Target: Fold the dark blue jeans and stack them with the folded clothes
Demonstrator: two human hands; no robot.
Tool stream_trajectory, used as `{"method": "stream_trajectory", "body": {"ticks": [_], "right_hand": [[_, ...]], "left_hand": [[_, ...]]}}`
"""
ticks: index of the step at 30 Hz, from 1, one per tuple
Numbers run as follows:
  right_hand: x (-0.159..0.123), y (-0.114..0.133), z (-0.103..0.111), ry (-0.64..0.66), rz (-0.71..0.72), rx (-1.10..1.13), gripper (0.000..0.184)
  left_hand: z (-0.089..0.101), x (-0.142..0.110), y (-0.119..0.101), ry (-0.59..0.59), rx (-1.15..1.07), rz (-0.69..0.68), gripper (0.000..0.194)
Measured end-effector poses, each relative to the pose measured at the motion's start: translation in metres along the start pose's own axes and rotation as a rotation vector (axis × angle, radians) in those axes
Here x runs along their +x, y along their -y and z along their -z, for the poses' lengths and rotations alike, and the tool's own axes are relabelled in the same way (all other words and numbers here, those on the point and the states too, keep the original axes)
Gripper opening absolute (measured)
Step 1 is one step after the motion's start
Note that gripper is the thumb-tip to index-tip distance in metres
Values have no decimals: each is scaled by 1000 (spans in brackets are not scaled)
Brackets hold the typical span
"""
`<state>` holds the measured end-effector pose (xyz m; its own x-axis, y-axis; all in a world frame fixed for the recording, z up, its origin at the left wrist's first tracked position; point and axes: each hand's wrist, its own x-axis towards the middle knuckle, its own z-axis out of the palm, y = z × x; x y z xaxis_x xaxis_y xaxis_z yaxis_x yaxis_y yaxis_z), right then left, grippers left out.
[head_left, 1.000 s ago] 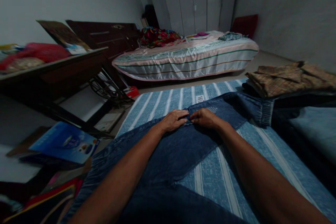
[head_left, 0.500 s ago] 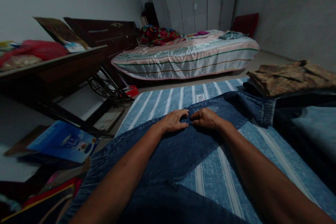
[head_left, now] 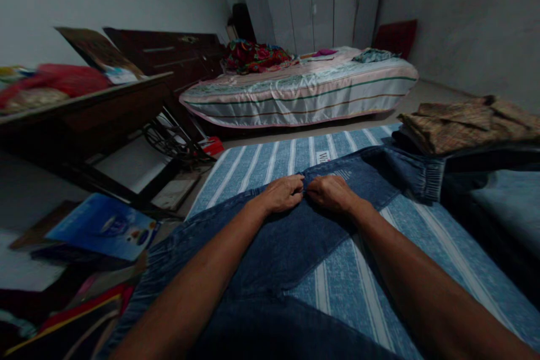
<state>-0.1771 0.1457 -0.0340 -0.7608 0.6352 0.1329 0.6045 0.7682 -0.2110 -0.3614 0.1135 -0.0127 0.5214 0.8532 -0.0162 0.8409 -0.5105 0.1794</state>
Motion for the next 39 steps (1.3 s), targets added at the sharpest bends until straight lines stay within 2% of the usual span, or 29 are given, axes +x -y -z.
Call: {"method": "stream_trajectory", "body": {"ticks": [8, 17, 23, 28, 32, 39], "right_hand": [[2, -9, 0, 8, 69, 78, 23], [1, -5, 0, 0, -7, 81, 25], [1, 5, -2, -26, -58, 5, 30], [1, 5, -7, -31, -43, -4, 29], [1, 2, -8, -30, -34, -3, 28], [-2, 4, -2, -42, -42, 21, 27]], "left_hand": [[-5, 2, -1, -8, 89, 16, 7], [-2, 3, -4, 4, 138, 30, 3], [0, 5, -5, 8, 130, 41, 9], [7, 5, 0, 81, 76, 6, 8], [15, 6, 4, 156, -1, 30, 7], [21, 7, 3, 195, -47, 62, 6]]}}
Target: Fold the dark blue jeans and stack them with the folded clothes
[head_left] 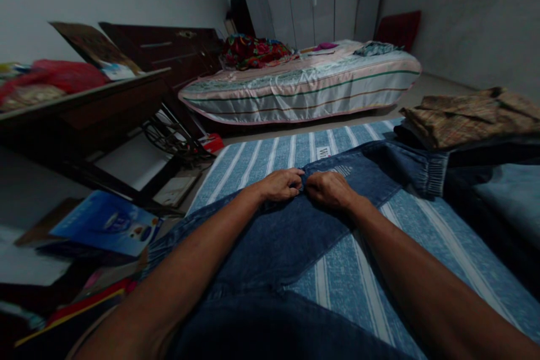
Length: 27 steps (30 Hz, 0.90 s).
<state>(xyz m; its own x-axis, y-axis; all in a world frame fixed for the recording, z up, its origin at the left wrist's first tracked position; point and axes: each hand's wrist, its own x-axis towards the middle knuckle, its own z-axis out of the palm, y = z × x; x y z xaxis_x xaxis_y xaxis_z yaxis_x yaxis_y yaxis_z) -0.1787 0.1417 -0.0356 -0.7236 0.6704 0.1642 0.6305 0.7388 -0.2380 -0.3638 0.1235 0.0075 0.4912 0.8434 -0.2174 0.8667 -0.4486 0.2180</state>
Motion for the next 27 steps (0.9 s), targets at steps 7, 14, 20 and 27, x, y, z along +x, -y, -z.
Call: {"method": "stream_trajectory", "body": {"ticks": [7, 14, 20, 27], "right_hand": [[0, 1, 0, 19, -11, -3, 28], [0, 0, -2, 14, -15, -18, 29], [0, 0, -3, 23, -8, -14, 29], [0, -1, -2, 9, 12, 1, 27]], "left_hand": [[-6, 1, -2, -16, 127, -18, 8], [-14, 1, -11, -51, 244, -11, 16], [-16, 0, -17, -55, 243, 5, 28], [-14, 0, -18, -14, 257, -13, 30]]}}
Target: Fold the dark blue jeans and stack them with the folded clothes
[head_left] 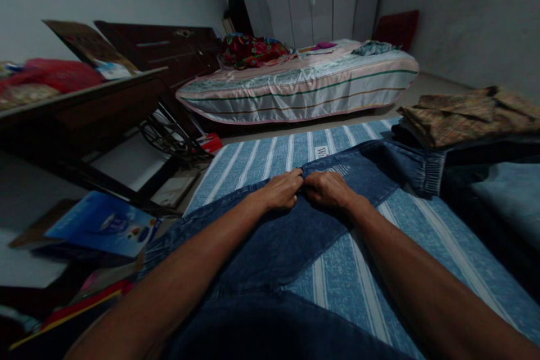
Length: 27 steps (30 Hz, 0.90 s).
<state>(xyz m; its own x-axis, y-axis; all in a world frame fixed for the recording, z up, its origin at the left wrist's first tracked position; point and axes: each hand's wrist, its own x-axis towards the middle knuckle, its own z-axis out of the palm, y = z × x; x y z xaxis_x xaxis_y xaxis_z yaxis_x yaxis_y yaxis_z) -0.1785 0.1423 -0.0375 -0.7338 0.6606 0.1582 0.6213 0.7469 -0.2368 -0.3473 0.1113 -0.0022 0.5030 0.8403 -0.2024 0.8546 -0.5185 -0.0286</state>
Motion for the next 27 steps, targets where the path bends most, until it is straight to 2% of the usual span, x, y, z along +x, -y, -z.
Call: {"method": "stream_trajectory", "body": {"ticks": [9, 27], "right_hand": [[0, -5, 1, 11, 25, 19, 27], [0, -9, 4, 47, 22, 40, 27]], "left_hand": [[1, -2, 6, 36, -11, -46, 26], [1, -6, 9, 37, -35, -58, 36]]}}
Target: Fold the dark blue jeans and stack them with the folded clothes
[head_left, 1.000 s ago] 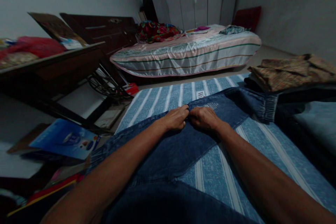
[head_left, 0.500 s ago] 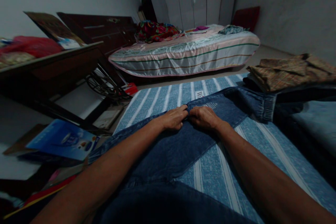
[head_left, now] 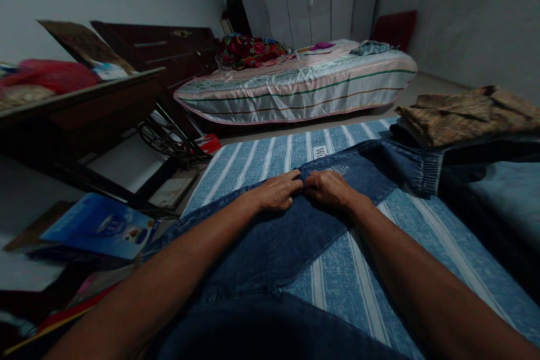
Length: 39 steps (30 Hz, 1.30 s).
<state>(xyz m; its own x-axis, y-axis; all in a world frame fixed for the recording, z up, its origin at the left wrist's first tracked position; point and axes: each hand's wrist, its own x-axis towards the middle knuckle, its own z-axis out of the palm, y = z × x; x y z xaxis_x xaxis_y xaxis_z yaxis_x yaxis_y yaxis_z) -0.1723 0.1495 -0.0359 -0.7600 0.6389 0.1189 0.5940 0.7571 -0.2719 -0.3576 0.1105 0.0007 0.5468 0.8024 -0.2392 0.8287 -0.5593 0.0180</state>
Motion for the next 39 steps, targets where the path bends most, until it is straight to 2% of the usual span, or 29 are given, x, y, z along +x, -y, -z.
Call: {"method": "stream_trajectory", "body": {"ticks": [5, 10, 16, 18, 23, 26, 34, 39], "right_hand": [[-1, 1, 3, 8, 8, 5, 26], [-1, 0, 3, 6, 17, 20, 30], [0, 0, 1, -6, -67, 126, 28], [1, -1, 0, -7, -86, 161, 26], [2, -5, -4, -29, -101, 234, 20], [3, -7, -7, -34, -103, 274, 16], [6, -10, -10, -46, -101, 318, 13], [7, -9, -10, -34, -139, 314, 13]], "left_hand": [[2, 1, 1, -4, -3, -23, 33], [6, 1, 2, 48, 2, -14, 33], [11, 1, 2, 88, -74, 58, 43], [12, 1, 2, 93, -107, 74, 40], [11, 3, 5, 25, -187, 65, 21], [7, 4, 7, 2, -230, 66, 19], [-4, 6, 6, -62, -267, 171, 13], [-6, 5, 5, -95, -259, 164, 15]]}}
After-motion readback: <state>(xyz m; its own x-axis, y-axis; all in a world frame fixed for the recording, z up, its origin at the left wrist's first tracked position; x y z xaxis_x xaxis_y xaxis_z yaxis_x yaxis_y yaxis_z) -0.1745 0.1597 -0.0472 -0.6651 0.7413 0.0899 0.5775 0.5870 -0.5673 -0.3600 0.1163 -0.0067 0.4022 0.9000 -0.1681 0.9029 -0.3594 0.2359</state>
